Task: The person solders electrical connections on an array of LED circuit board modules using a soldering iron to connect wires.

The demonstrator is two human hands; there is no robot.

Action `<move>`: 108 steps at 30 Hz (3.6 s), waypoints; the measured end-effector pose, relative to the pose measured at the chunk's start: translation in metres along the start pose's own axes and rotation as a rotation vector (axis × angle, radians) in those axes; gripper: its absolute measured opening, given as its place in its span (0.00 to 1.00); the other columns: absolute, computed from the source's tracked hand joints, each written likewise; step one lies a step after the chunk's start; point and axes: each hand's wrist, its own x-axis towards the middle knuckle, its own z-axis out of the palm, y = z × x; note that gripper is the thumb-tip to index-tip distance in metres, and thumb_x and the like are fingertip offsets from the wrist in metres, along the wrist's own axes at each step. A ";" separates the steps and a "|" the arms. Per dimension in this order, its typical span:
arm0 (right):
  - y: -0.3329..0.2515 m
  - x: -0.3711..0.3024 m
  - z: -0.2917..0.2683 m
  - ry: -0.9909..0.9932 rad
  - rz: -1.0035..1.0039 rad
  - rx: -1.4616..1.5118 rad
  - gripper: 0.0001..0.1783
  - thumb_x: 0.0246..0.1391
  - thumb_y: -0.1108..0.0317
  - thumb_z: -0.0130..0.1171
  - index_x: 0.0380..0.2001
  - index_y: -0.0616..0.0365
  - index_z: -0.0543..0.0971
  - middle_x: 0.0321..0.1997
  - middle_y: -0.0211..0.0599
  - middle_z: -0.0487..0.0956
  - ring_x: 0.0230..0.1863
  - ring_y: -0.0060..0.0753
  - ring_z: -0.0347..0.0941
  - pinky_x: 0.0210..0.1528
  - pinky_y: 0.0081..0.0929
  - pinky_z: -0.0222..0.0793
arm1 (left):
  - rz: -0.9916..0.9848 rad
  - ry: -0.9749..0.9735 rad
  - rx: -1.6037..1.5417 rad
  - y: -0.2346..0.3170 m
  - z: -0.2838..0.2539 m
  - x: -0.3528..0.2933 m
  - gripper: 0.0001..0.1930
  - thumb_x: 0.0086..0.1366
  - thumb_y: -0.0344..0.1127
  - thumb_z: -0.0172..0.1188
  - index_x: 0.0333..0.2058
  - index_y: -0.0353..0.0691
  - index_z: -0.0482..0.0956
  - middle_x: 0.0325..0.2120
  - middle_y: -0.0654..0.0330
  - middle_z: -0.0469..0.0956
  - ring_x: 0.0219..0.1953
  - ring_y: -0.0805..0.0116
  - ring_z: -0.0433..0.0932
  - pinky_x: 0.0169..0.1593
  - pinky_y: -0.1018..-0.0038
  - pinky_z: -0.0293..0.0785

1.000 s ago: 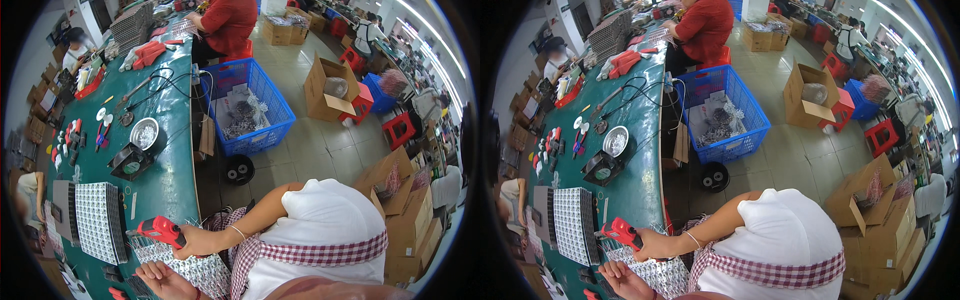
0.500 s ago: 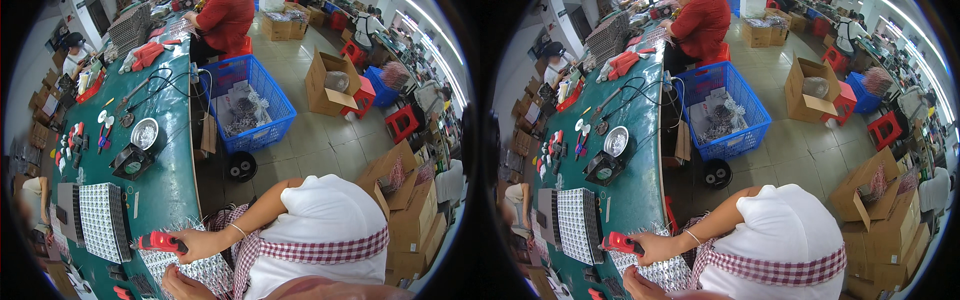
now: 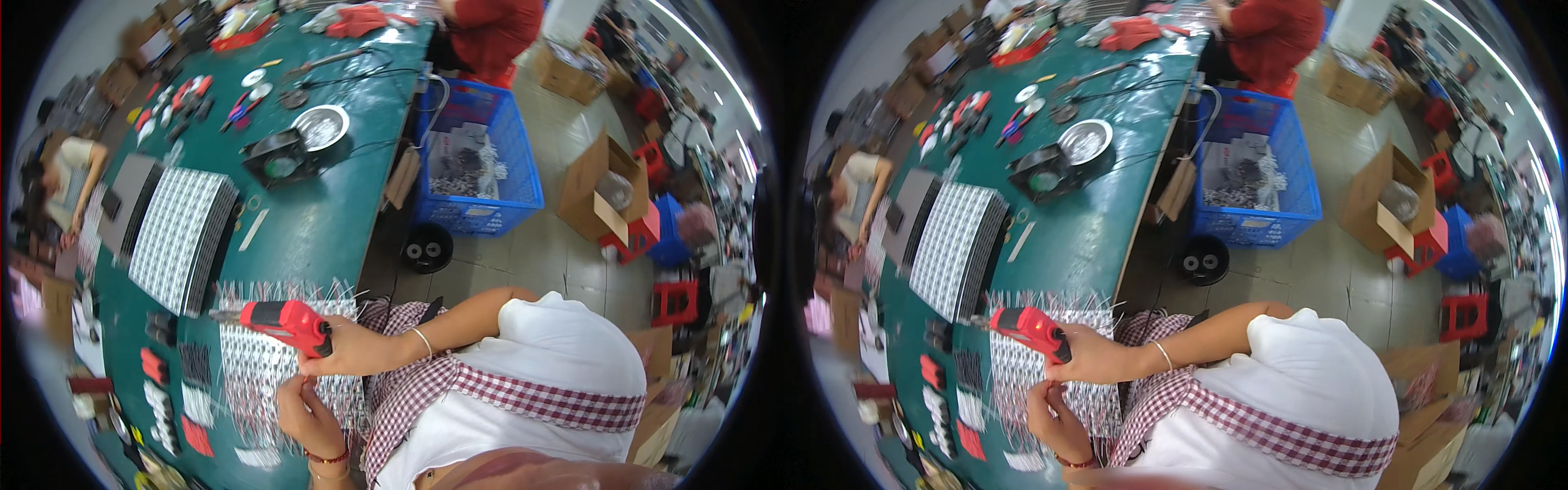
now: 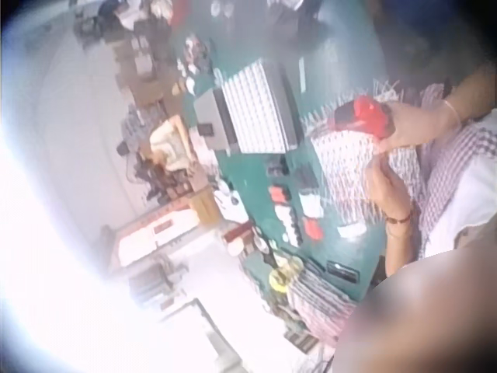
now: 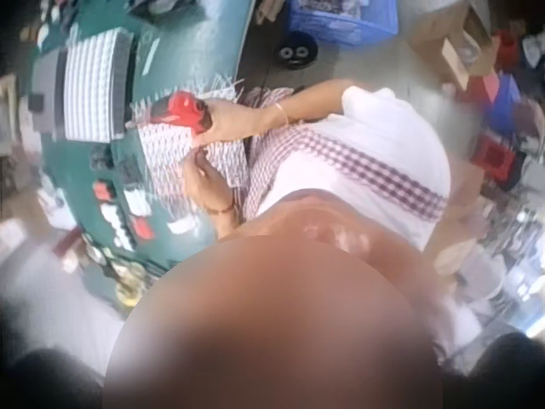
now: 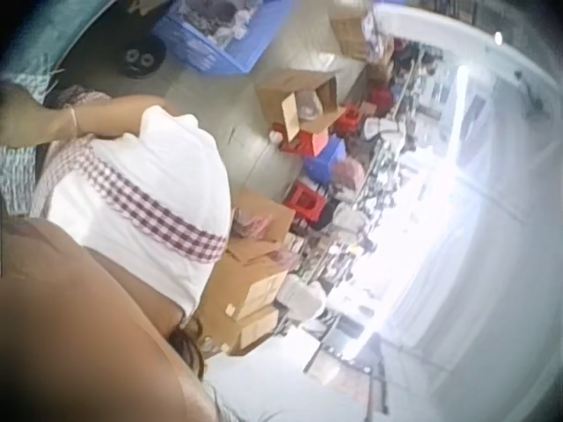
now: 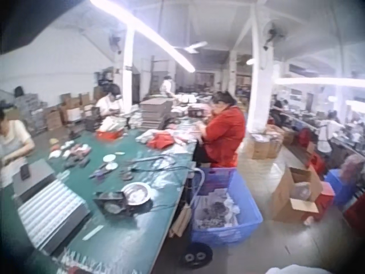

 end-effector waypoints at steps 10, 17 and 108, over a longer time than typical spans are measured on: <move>-0.008 0.001 -0.003 -0.094 0.109 -0.002 0.14 0.51 0.70 0.65 0.40 0.61 0.75 0.32 0.29 0.78 0.34 0.18 0.74 0.37 0.21 0.70 | -0.162 0.094 -0.201 0.012 -0.001 -0.002 0.05 0.59 0.19 0.55 0.34 0.33 0.76 0.23 0.54 0.75 0.22 0.65 0.76 0.26 0.72 0.70; 0.000 -0.002 -0.004 -0.114 0.149 0.150 0.25 0.49 0.80 0.61 0.52 0.64 0.67 0.34 0.35 0.77 0.35 0.25 0.74 0.39 0.21 0.71 | -0.116 0.123 -0.199 0.004 0.009 -0.010 0.09 0.55 0.19 0.59 0.35 0.36 0.77 0.25 0.55 0.74 0.26 0.60 0.76 0.28 0.69 0.71; 0.009 0.056 0.019 -0.168 0.016 -0.336 0.12 0.48 0.78 0.65 0.37 0.62 0.76 0.33 0.28 0.79 0.32 0.16 0.73 0.35 0.17 0.70 | -0.587 -0.101 -0.688 -0.054 -0.010 0.029 0.05 0.61 0.27 0.58 0.32 0.31 0.78 0.22 0.59 0.81 0.25 0.77 0.79 0.30 0.79 0.74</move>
